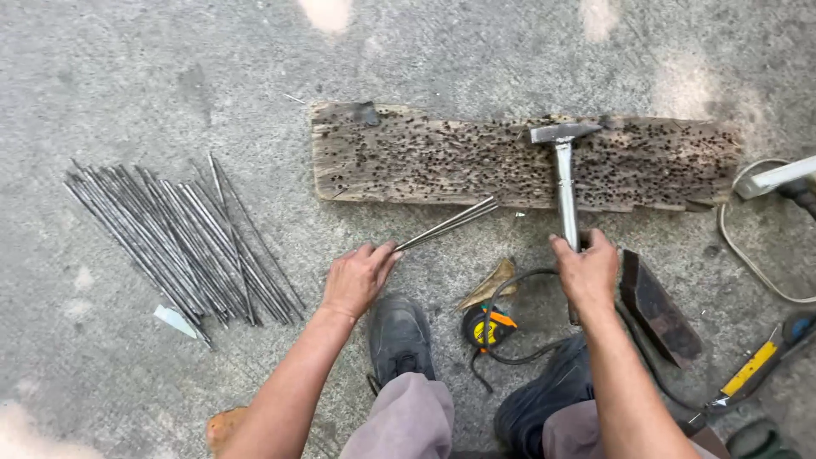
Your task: Cutting metal rods with an angle grinder and straightening them using a hammer on a wooden block.
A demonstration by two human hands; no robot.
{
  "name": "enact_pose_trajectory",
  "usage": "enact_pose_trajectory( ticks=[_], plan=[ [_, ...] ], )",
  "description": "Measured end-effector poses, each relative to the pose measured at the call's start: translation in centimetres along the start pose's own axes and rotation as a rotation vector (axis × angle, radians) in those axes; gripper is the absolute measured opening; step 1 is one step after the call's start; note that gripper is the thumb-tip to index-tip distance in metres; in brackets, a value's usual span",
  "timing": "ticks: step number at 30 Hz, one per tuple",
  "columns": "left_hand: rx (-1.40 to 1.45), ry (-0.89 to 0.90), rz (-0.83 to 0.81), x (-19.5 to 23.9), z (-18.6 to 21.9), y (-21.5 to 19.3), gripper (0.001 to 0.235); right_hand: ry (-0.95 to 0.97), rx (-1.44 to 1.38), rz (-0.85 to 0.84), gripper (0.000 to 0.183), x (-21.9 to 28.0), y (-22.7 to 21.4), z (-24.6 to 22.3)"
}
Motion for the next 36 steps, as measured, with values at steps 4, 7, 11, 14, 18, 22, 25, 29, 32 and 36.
enact_pose_trajectory(
  ticks=[4, 7, 11, 14, 18, 22, 25, 29, 32, 36],
  plan=[
    [-0.115, 0.079, -0.03, -1.1, -0.4, -2.4, 0.026, -0.077, -0.086, -0.077, 0.043, 1.3, -0.7, -2.4],
    [0.118, -0.174, -0.129, -0.3, -0.5, -4.2, 0.03, -0.005, -0.36, -0.204, 0.034, 1.7, 0.4, -3.1],
    [1.011, -0.582, -0.367, -2.6, 5.4, -6.6, 0.034, 0.13, -0.591, -0.251, 0.035, 4.2, 0.6, -4.1],
    [1.91, -0.837, -0.532, -5.0, 9.7, -6.5, 0.033, 0.141, -0.685, -0.311, 0.028, 5.0, 1.3, -4.9],
    [2.359, -0.799, -0.502, -7.5, 11.1, -7.1, 0.036, 0.194, -0.741, -0.322, 0.019, 5.7, 1.3, -4.0],
    [2.587, -0.691, -0.449, -9.6, 11.0, -9.5, 0.035, 0.181, -0.727, -0.341, 0.017, 5.5, 1.7, -3.7],
    [2.542, -0.65, -0.349, -11.0, 10.4, -10.3, 0.035, 0.185, -0.738, -0.327, 0.017, 5.4, 2.2, -3.5],
    [2.475, -0.651, -0.351, -11.5, 10.0, -9.6, 0.047, 0.17, -0.761, -0.343, 0.018, 5.1, 3.0, -3.0],
    [2.476, -0.643, -0.379, -11.9, 10.0, -9.0, 0.068, 0.188, -0.764, -0.348, 0.018, 5.0, 3.0, -2.5],
    [2.395, -0.586, -0.421, -11.9, 9.7, -9.5, 0.072, 0.192, -0.768, -0.345, 0.022, 4.8, 3.0, -1.8]
  ],
)
Point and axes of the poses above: each hand's wrist, its own x-axis away from the middle knuckle, its own y-axis out of the palm, z = x × y, the point moved 8 cm from there along -x, towards the middle knuckle, and after that the axes turned 6 degrees about -x, right-handed, at the moved point
